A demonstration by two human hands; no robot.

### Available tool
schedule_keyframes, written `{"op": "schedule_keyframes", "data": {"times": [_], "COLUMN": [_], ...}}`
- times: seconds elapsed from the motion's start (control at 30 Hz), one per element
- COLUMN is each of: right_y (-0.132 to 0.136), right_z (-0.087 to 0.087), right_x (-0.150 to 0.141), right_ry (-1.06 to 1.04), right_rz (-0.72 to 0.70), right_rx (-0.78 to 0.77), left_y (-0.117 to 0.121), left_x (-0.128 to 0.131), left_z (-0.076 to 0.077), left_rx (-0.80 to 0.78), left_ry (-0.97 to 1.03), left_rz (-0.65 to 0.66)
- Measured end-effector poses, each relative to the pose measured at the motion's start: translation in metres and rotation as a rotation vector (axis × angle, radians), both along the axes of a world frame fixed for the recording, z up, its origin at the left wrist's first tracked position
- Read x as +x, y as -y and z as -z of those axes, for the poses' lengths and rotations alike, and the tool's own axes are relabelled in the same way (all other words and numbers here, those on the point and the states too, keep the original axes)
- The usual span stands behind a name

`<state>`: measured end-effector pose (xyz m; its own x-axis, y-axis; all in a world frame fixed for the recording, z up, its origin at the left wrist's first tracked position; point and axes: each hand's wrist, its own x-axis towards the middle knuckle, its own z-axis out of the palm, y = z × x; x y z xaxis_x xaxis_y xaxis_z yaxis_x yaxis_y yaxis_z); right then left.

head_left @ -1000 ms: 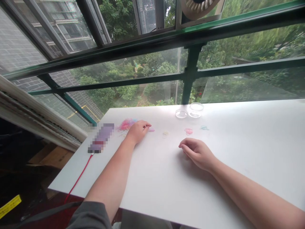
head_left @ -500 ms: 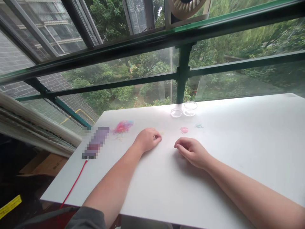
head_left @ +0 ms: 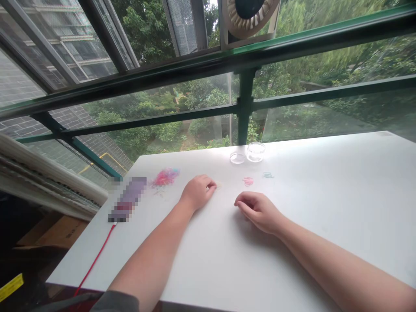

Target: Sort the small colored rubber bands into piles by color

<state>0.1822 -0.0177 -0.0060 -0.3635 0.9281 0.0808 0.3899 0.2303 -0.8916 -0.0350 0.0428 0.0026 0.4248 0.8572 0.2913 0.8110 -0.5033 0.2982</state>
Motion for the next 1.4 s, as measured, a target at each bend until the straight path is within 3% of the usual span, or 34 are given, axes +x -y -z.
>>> {"op": "schedule_keyframes", "data": {"times": [0.13, 0.3, 1.0, 1.4], "right_y": [0.000, 0.000, -0.001, -0.002], "right_z": [0.000, 0.000, 0.000, 0.000], "right_x": [0.000, -0.001, -0.002, -0.002], "right_ry": [0.000, 0.005, -0.004, -0.009], "right_rz": [-0.002, -0.004, -0.007, -0.005], "right_rx": [-0.001, 0.001, 0.016, 0.031], "left_y": [-0.007, -0.012, -0.006, -0.007], "left_x": [-0.001, -0.002, 0.003, 0.010], "left_z": [0.002, 0.006, 0.010, 0.011], "left_rx": [0.060, 0.014, 0.017, -0.016], "left_ry": [0.053, 0.017, -0.017, 0.080], "left_rz": [-0.024, 0.007, 0.047, 0.051]}}
